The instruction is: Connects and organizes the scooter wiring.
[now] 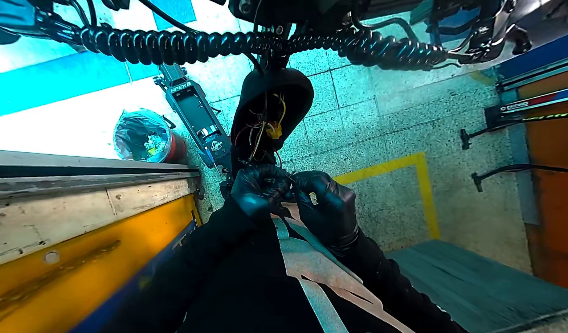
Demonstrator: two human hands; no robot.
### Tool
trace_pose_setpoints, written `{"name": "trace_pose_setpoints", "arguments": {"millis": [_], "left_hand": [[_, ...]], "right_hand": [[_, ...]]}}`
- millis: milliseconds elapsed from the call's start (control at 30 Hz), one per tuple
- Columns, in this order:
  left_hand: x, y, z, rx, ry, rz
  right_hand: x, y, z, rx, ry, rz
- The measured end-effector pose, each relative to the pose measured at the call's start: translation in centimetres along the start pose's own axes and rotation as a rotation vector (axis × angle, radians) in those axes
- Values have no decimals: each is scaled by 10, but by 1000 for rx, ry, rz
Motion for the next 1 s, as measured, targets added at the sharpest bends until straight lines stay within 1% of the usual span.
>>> {"name": "trace_pose_setpoints", "arguments": {"millis": [33,167,300,433,500,600,633,667,733,767,833,900,1000], "left_hand": [[0,1,1,13,4,5],[4,0,0,60,-63,-59],[7,2,1,-68,-28,-68],[9,1,2,-118,20,-73],[10,3,1,-144,50,-89],[7,12,2,-158,18,-92],[4,14,3,-165,13,-111],[2,14,3,-160,20,-118],[4,14,3,-136,41,-62],[6,12,3,-124,60,-29],[6,7,4,-135,67,-14],[4,7,4,-204,54,-18],[4,6,6,-207,6,9]], "right_hand": [[1,1,0,-5,-1,-18],[6,2,1,-24,50,-80],[9,5,-1,-20,133,-98],[12,4,-1,-18,155,-99],[9,2,-5,27,182,-119],[-6,5,-39,187,190,-243],[-6,4,-46,227,115,-288],[-2,1,-44,248,-15,-286],[9,-4,-24,327,-266,-226],[9,-7,-19,365,-319,-198],[0,-12,-21,349,-326,-132],[-11,-10,-26,234,-299,-20],[-16,-8,-28,5,-179,202]]}}
Point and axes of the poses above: each hand's wrist, its own y-axis away from the middle knuckle, its own x-axis out of the palm, z = x × y, the point moved 2 cm from there along -y, towards the middle knuckle, and after that the axes turned 11 degrees about -x, right-handed, at the moved point
